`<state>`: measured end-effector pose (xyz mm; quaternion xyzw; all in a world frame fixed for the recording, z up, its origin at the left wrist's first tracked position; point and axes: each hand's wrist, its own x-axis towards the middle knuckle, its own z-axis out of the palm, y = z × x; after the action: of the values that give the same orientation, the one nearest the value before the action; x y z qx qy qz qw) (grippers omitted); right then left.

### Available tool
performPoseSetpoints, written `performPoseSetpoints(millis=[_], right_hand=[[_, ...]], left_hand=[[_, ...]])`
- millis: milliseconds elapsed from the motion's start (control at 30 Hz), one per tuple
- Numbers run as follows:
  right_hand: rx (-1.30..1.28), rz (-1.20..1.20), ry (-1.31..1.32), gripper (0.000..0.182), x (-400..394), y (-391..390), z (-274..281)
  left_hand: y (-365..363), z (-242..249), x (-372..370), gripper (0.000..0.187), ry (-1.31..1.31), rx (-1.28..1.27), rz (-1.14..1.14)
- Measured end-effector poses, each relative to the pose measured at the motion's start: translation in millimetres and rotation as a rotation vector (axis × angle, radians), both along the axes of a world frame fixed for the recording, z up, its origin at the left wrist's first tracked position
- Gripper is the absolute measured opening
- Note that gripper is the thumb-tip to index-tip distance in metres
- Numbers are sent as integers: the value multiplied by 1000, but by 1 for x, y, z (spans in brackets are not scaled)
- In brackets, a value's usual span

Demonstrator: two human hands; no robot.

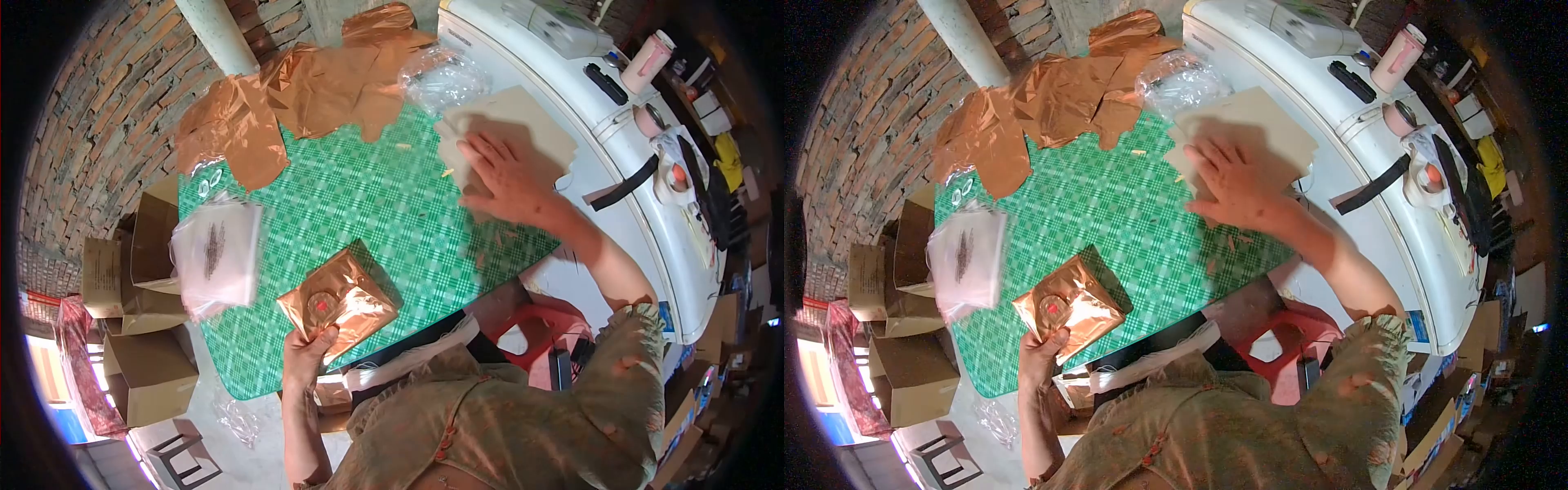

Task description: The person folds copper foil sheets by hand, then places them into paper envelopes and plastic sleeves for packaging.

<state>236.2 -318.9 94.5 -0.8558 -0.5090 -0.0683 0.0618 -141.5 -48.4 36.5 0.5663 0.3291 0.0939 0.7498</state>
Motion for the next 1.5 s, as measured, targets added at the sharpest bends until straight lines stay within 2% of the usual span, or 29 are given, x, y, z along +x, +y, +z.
performPoseSetpoints(millis=[167,367,467,567,667,767,867,1000,1100,1133,1233,1267,1367,1400,1500], right_hand=[[108,12,24,79,-15,-6,8],[-19,-144,-34,27,-20,-3,26],[8,-156,-106,20,-17,0,24],[-75,-282,-104,18,-22,9,40],[154,-229,-165,14,-20,8,35],[179,-179,-262,12,-38,12,38],[194,-36,-355,12,-89,23,59],[642,207,-236,10,-127,48,99],[952,-26,-135,8,-129,68,120],[1012,-43,-42,8,-121,82,111],[441,-75,-153,9,-87,109,49],[463,-61,-192,7,-89,111,41],[612,-40,-239,6,-126,114,65],[508,-54,-283,6,-140,114,72],[331,97,-339,34,-189,123,81]], left_hand=[[0,0,0,23,-20,-11,-11],[2,-2,0,19,-37,-15,-23],[2,-1,1,18,-29,-1,-34],[1,-2,1,16,-54,-6,-17],[-1,0,2,16,-70,-16,-15],[3,-7,-1,17,-83,-23,-19],[7,-9,-6,24,-145,-65,53],[23,-4,-35,30,-259,-154,218],[33,8,-61,35,-293,-117,328],[36,7,-71,35,-283,-98,363],[49,4,-105,33,-292,-68,410],[51,8,-114,33,-295,-56,439],[63,6,-144,33,-283,-25,479],[64,6,-150,32,-288,-10,506],[67,14,-160,34,-318,6,546]])
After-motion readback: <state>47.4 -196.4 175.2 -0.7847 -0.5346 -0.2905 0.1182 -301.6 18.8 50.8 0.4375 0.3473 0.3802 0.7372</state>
